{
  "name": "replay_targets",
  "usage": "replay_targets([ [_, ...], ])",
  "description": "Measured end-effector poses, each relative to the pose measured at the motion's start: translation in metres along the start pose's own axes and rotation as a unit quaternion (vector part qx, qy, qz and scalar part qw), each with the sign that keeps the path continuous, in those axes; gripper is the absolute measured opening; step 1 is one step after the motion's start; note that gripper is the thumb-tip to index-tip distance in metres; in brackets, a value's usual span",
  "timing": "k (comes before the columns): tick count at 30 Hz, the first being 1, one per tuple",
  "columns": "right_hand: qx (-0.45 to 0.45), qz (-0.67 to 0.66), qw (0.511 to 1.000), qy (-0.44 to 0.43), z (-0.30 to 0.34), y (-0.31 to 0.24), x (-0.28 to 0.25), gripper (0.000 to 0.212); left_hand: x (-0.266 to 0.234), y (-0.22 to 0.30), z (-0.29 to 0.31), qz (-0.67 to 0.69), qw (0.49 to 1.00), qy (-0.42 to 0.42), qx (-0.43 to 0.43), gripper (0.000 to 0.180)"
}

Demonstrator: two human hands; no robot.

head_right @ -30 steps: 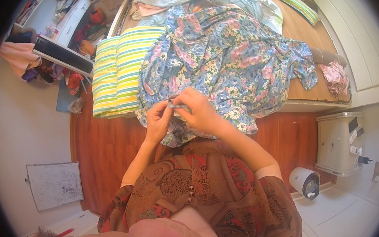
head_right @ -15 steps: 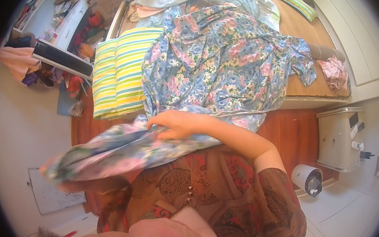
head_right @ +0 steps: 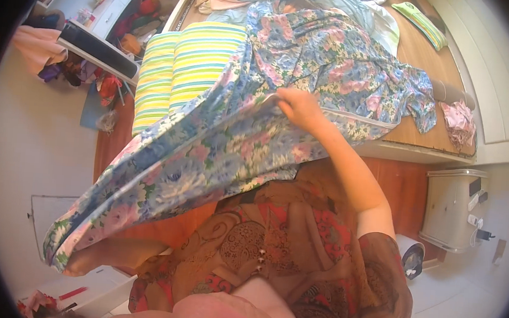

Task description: The person folds a floral dress by hand on a bed, smooths the fabric, and stacks it next to two striped pillowcases.

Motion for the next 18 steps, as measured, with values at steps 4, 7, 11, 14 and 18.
replay_targets([
  [4,-0.044,0.033,0.997,-0.058,-0.017,-0.002,0.021,0.011,-0.009,-0.001,-0.001,-0.002,1.0,-0.001,-0.003,0.027],
  [7,-0.061,0.03,0.993,-0.096,-0.04,-0.024,0.046,0.012,-0.017,0.0,-0.001,-0.007,1.0,0.004,-0.002,0.029],
  [11,-0.045,0.15,0.96,-0.232,-0.058,-0.014,0.091,0.02,-0.029,0.006,0.0,-0.011,1.0,0.014,0.003,0.031],
  [14,-0.067,0.07,0.995,-0.023,-0.076,-0.019,0.082,0.024,-0.037,0.008,0.002,-0.016,1.0,0.025,0.006,0.032],
  [18,-0.039,-0.008,0.999,-0.021,-0.11,-0.047,0.074,0.033,-0.048,0.013,0.002,-0.03,0.999,0.039,0.015,0.034],
])
Point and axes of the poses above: each hand's wrist, its own z-axis away from the middle knuckle, its own x-axis out of the palm, y = z × x, the point moved 4 cm from there along -z, towards the middle knuckle, and after that the axes turned 8 degrees about -z, right-handed, at the moved point
